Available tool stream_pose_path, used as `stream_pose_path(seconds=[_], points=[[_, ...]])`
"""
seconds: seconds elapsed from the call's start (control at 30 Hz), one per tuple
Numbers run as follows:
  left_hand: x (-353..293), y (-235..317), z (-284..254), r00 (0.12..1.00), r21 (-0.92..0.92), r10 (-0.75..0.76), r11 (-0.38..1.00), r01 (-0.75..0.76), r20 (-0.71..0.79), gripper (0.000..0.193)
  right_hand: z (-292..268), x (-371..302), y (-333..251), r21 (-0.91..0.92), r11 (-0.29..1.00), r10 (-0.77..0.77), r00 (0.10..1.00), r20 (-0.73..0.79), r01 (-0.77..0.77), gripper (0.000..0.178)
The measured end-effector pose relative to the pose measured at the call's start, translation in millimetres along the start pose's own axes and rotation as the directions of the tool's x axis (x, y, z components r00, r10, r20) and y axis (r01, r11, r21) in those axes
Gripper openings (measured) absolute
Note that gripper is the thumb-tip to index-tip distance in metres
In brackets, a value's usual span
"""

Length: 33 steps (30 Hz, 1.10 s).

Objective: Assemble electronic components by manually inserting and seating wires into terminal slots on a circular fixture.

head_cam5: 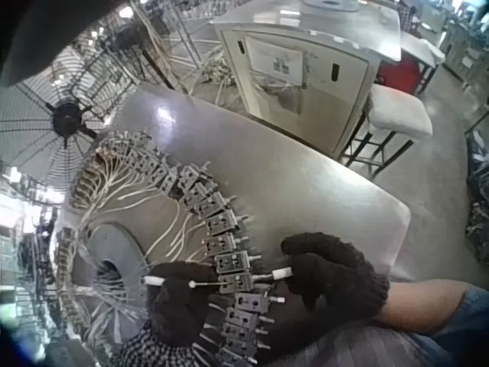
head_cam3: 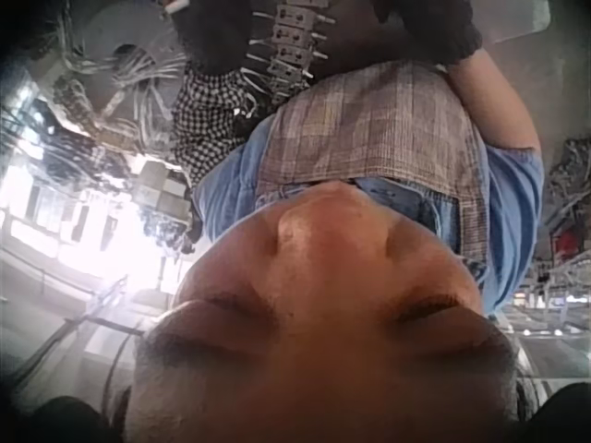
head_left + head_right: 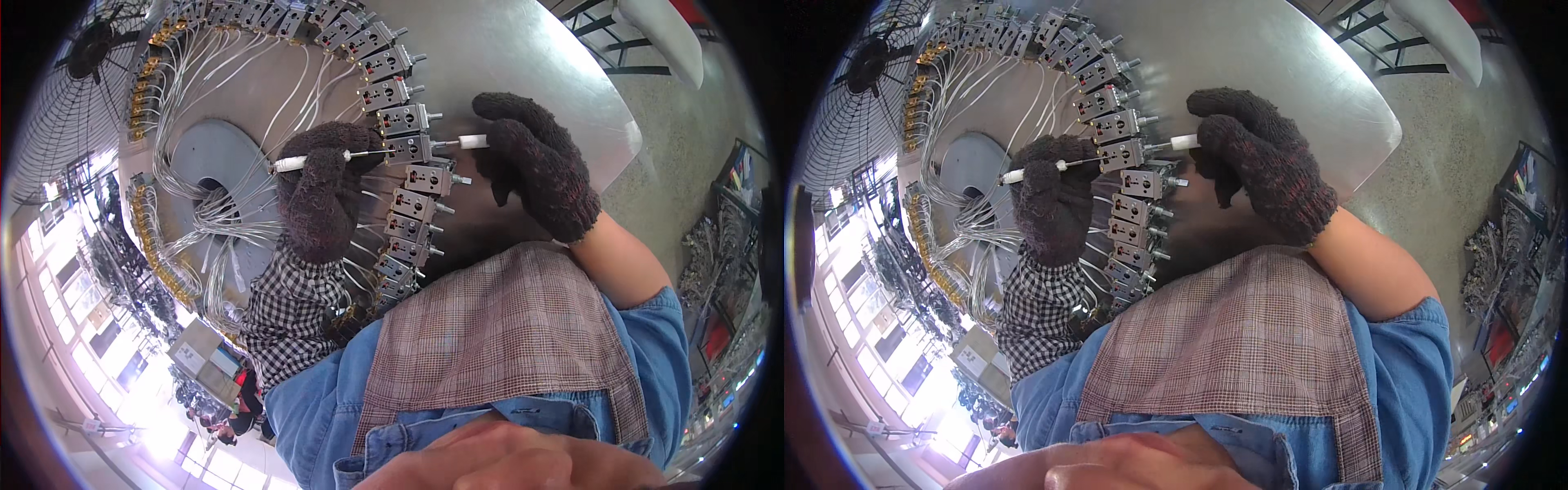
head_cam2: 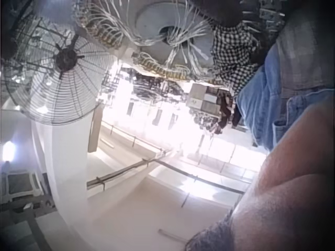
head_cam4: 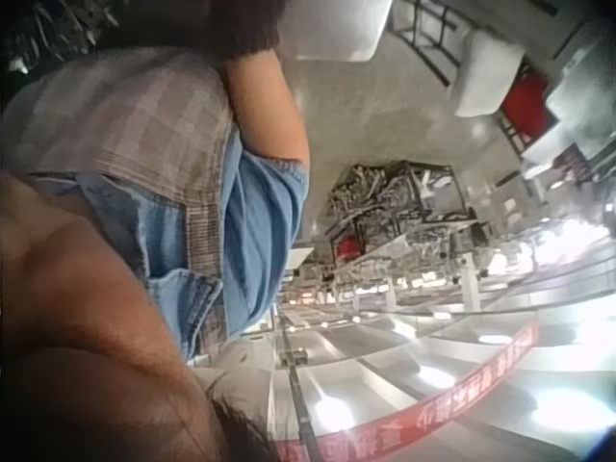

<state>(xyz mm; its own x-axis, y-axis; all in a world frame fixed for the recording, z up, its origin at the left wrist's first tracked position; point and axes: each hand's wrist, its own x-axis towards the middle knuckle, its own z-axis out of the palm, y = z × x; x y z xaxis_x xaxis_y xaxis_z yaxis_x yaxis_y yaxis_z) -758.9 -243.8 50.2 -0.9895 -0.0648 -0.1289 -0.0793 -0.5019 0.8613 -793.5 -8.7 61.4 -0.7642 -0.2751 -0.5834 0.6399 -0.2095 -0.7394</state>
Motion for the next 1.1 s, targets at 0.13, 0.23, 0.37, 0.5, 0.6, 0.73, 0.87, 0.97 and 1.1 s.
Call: stream_pose_path(seconds=[0.13,0.23,0.37,0.5,0.6,0.73,0.87,0.97,1.1], points=[[0.9,2.3,-1.8,0.999,0.053,-0.014,0.999,0.012,0.03,0.024,-7.5,0.9,-0.9,-0.006,1.0,-0.001,0.998,0.057,0.001,0.038],[0.0,-0.1,-2.1,1.0,0.007,-0.016,1.0,0.016,0.023,0.023,-4.7,0.5,-5.6,-0.007,0.998,0.068,0.996,0.059,-0.067,0.034],[-1.6,1.8,1.2,1.0,-0.007,-0.028,1.0,0.028,0.011,0.022,-15.4,4.0,9.7,-0.442,0.806,-0.312,0.918,0.246,0.393,0.025],[-0.4,3.1,3.3,0.999,0.053,-0.032,0.998,0.031,0.018,0.022,-11.1,6.3,-6.6,-0.5,0.811,-0.198,0.947,0.252,0.303,0.02],[-1.4,3.2,5.9,0.999,0.098,-0.027,0.995,0.029,-0.017,0.023,-3.4,5.5,-18.0,-0.293,0.941,0.189,0.981,0.048,-0.167,0.026],[-1.6,2.3,0.7,1.0,0.075,-0.031,0.997,0.031,0.003,0.024,-0.1,5.1,-21.5,-0.241,0.946,0.231,0.972,0.038,-0.215,0.027],[0.2,-1.1,-1.4,1.0,-0.053,0.002,0.999,0.0,0.021,0.023,-5.4,7.0,-6.6,-0.138,0.988,0.074,0.996,0.055,-0.066,0.027],[-0.3,0.2,-5.7,0.999,-0.045,-0.034,0.998,0.035,0.015,0.022,-4.3,8.0,-9.4,0.098,0.96,0.255,0.964,0.07,-0.261,0.028],[0.8,-0.5,-2.6,1.0,-0.054,-0.013,0.998,0.014,0.021,0.023,-6.8,6.3,-7.8,0.088,0.973,0.204,0.972,0.117,-0.215,0.031]])
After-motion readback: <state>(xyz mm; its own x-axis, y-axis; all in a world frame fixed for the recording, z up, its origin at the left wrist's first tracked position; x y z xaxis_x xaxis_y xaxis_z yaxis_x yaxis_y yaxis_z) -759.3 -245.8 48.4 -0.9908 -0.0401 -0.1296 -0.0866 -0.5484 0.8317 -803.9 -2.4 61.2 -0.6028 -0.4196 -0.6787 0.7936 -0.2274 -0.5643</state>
